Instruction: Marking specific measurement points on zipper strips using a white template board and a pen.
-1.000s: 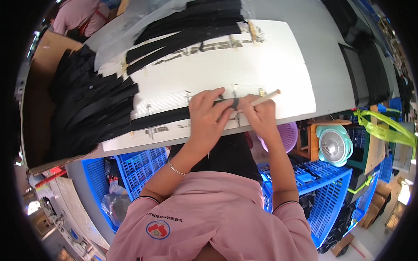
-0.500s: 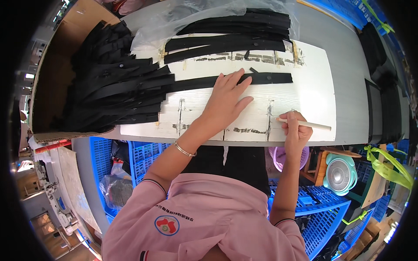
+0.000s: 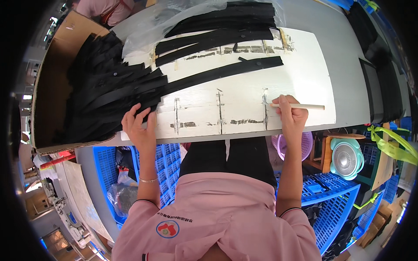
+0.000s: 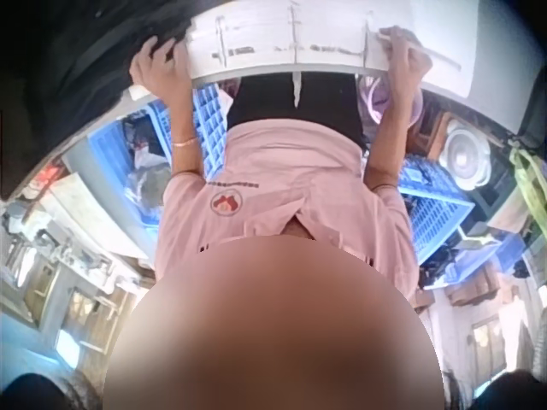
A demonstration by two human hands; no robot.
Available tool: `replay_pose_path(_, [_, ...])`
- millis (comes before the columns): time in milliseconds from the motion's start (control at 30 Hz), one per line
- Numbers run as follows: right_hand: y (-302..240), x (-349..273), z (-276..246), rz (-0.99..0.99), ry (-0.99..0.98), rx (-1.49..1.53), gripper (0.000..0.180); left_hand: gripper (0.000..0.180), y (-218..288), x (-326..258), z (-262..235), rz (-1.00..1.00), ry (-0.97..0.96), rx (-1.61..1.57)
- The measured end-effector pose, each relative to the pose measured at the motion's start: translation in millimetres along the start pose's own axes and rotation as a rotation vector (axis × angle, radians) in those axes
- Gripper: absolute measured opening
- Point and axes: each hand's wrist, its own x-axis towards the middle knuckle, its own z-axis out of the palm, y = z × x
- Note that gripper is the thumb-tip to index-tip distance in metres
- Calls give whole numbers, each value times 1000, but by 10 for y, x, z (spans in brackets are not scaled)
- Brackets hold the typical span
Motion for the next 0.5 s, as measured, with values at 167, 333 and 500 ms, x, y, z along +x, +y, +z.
replay_pose_path(167, [-24,6,6,-40,2,-6,25,11,296,103,122,88,75,-5])
replay_pose_path(333, [-76,-21,48,-79,15,14,18,20,976,-161,450,294,-221,-297])
replay_pose_path(500, [-44,-267,154,-468,-44,-460,27,29,1442,-370,653,377,-385,-386])
